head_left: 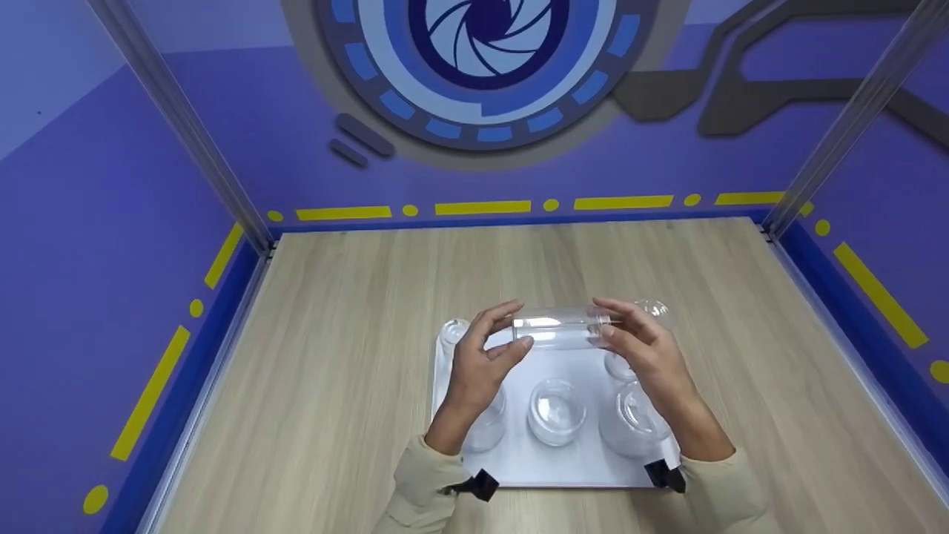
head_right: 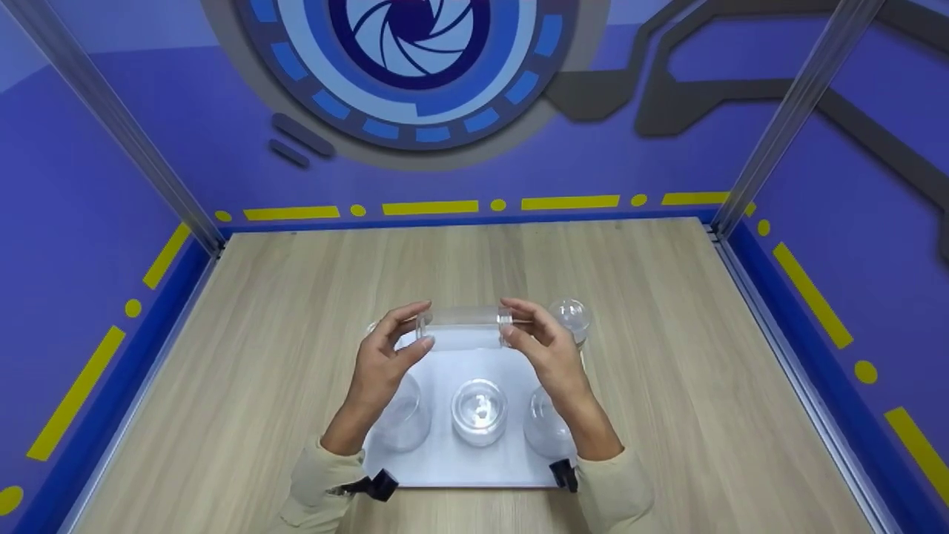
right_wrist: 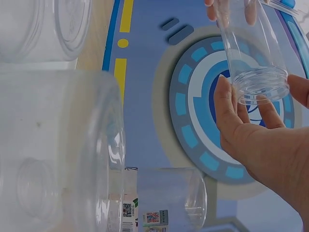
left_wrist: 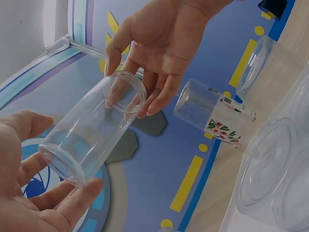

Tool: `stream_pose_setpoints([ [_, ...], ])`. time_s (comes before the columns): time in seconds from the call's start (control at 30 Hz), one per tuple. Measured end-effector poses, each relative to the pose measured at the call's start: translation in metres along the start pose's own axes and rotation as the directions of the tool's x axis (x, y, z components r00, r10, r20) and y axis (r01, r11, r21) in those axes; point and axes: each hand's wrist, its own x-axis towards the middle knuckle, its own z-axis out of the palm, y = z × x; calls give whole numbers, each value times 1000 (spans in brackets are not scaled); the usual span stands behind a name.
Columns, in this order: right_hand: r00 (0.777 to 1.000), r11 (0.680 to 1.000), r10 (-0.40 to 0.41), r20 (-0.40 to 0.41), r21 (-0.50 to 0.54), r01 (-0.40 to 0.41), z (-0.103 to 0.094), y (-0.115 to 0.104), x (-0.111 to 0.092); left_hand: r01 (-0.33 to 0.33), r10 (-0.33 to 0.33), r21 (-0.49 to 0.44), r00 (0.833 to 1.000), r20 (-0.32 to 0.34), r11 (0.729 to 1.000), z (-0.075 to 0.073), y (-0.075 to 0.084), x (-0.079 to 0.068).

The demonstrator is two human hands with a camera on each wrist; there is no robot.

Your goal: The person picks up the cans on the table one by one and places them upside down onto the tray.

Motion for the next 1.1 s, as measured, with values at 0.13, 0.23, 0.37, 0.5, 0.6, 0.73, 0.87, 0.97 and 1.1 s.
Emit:
stream_pose_setpoints([
  [0.13, 1000, 1000, 8, -3, -10, -8, 0, 1, -1, 7, -7, 10, 1000, -13, 1000, 1, 1, 0],
  [0.23, 1000, 1000, 17, -7, -8, -18, -1, 2, -2, 10, -10, 7, 1000, -22, 1000, 1, 2, -1],
  [0.37, 1000, 1000, 22, -7, -13, -22, -1, 3, -2, 3, -3, 2, 1000, -28, 1000, 2, 2, -1],
  [0.5, 1000, 997, 22, 1, -68, -22, -2, 2, -3, -3, 3, 13, 999, -32, 1000, 1, 2, -2],
  [0.6, 1000, 992, 19, 2, -128, -19, -2, 2, -3, -10, 11, 26, 999, -37, 1000, 0, 2, -2],
  [0.73, 1000, 976, -5, -9, -217, 3, -3, 0, -3, -20, 22, 55, 999, -48, 998, -1, 3, 0],
  [0.87, 999, 965, -48, -12, -259, 43, -4, -1, -4, -19, 25, 97, 998, -60, 995, -4, 5, 2],
  [0.97, 996, 960, -87, -17, -267, 79, -6, -1, -6, -20, 28, 129, 998, -62, 991, -7, 6, 3],
  [1.1, 989, 951, -143, -36, -283, 127, -8, -1, -8, -39, 49, 181, 997, -53, 983, -10, 9, 5],
])
